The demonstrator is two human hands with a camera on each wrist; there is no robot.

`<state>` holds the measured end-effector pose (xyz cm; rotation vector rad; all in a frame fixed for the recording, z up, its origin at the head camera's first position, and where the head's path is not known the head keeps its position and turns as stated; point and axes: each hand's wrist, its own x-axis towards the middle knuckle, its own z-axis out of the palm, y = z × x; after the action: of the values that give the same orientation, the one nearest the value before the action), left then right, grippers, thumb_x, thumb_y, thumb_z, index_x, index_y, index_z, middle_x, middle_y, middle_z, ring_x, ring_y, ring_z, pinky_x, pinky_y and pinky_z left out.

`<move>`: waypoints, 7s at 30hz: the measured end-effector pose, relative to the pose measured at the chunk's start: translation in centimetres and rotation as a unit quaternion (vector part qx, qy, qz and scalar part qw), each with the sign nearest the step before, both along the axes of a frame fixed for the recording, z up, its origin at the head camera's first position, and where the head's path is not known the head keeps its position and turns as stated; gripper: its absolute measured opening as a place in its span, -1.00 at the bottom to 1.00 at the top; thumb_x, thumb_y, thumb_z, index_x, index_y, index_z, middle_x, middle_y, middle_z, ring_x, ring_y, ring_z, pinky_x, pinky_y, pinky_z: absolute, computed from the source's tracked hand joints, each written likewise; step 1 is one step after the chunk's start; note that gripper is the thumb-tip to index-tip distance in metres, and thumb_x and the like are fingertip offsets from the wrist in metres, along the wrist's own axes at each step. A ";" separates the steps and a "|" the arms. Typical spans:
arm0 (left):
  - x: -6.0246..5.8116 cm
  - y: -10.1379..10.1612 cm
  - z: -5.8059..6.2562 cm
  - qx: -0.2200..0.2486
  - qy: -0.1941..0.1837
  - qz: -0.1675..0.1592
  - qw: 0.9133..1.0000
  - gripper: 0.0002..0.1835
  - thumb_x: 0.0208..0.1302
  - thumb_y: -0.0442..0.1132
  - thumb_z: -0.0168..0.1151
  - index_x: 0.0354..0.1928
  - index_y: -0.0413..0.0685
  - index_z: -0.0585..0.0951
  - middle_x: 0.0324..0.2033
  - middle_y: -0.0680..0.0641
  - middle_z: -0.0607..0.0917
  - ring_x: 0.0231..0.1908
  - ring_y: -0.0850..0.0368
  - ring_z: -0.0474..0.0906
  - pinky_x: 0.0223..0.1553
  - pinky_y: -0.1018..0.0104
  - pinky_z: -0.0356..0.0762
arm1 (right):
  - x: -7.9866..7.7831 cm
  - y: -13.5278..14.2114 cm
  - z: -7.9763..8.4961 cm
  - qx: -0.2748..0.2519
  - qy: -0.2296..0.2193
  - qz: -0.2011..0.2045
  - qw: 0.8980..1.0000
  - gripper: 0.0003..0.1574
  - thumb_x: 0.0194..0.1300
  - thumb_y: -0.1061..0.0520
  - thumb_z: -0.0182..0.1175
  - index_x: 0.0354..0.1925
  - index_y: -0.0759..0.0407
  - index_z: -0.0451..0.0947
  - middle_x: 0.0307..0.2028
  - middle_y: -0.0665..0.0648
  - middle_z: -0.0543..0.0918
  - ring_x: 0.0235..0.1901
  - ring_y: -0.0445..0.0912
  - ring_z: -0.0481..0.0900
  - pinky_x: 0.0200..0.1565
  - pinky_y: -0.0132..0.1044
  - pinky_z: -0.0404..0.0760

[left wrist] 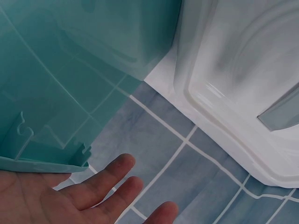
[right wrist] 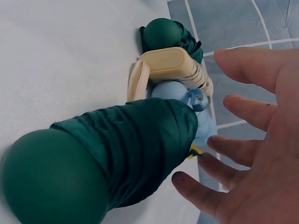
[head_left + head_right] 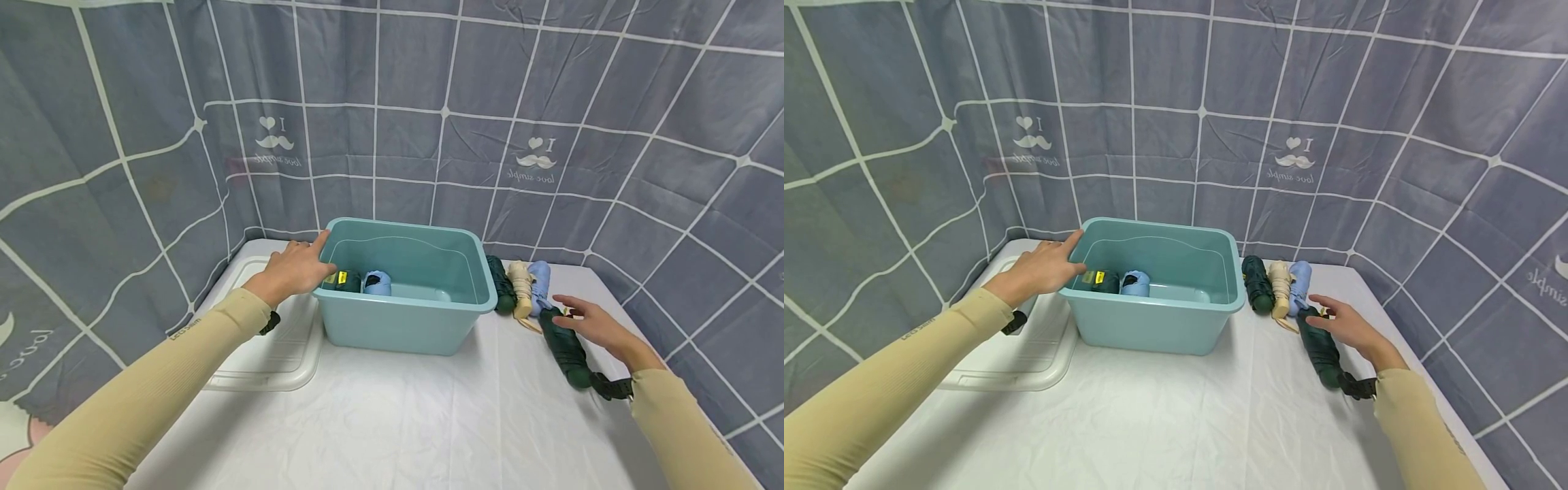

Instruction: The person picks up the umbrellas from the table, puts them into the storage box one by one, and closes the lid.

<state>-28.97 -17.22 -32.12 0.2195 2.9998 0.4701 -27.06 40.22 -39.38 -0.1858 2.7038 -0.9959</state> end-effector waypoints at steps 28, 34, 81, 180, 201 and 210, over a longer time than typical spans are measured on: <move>0.1 0.0 0.0 0.001 0.002 0.002 1.000 -0.11 0.43 0.15 -0.07 0.64 0.11 -0.20 0.47 -0.36 0.27 0.48 -0.36 0.06 0.28 -0.53 0.08 | 0.1 0.3 -2.1 0.004 -0.038 0.015 0.999 0.18 0.33 0.03 0.34 0.59 0.28 -0.17 0.48 0.62 -0.11 0.43 0.53 -0.07 0.30 0.50 0.09; 0.1 -0.1 0.0 0.002 0.004 0.000 1.000 -0.11 0.44 0.16 -0.08 0.64 0.11 -0.20 0.46 -0.37 0.26 0.48 -0.37 0.06 0.27 -0.52 0.09 | 0.0 -0.2 -1.9 0.037 -0.032 0.014 0.999 0.23 0.31 0.01 0.36 0.59 0.29 -0.20 0.49 0.62 -0.11 0.44 0.56 -0.09 0.29 0.50 0.09; -0.1 -0.1 -0.2 0.000 0.013 -0.002 1.000 -0.12 0.43 0.14 -0.07 0.64 0.10 -0.18 0.45 -0.37 0.28 0.46 -0.37 0.09 0.27 -0.53 0.10 | 0.7 -1.8 1.2 0.037 0.009 -0.025 0.999 0.15 0.25 0.16 0.30 0.59 0.29 -0.13 0.34 0.68 0.18 0.15 0.37 0.39 0.02 0.11 0.55; 0.3 0.1 0.1 -0.005 0.010 0.001 1.000 -0.11 0.43 0.16 -0.07 0.64 0.08 -0.18 0.45 -0.36 0.29 0.46 -0.36 0.10 0.26 -0.51 0.12 | -3.2 -16.2 14.4 -0.070 0.020 0.009 0.997 0.11 0.35 0.11 0.25 0.63 -0.12 -0.15 0.43 0.45 0.23 0.30 0.22 0.38 0.25 0.15 0.46; 0.2 -0.1 -0.1 -0.007 0.011 0.004 1.000 -0.11 0.42 0.17 -0.06 0.64 0.10 -0.17 0.44 -0.35 0.32 0.44 -0.37 0.14 0.26 -0.51 0.12 | -5.9 -21.2 13.5 -0.069 -0.030 0.062 0.995 0.10 0.31 0.13 0.25 0.63 -0.06 -0.11 0.53 0.36 0.09 0.43 0.18 0.27 0.29 0.13 0.44; 0.1 0.0 -0.1 -0.008 0.014 0.003 1.000 -0.09 0.41 0.18 -0.04 0.64 0.11 -0.17 0.43 -0.36 0.33 0.44 -0.37 0.14 0.26 -0.52 0.11 | -6.5 -23.0 13.3 -0.043 -0.040 0.078 0.995 0.06 0.30 0.13 0.25 0.62 -0.04 -0.04 0.50 0.35 0.18 0.26 0.14 0.43 0.01 -0.11 0.62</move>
<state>-28.87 -17.26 -32.20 0.2163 3.0318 0.4461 -33.58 17.19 -26.10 -0.3604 2.5324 -1.0508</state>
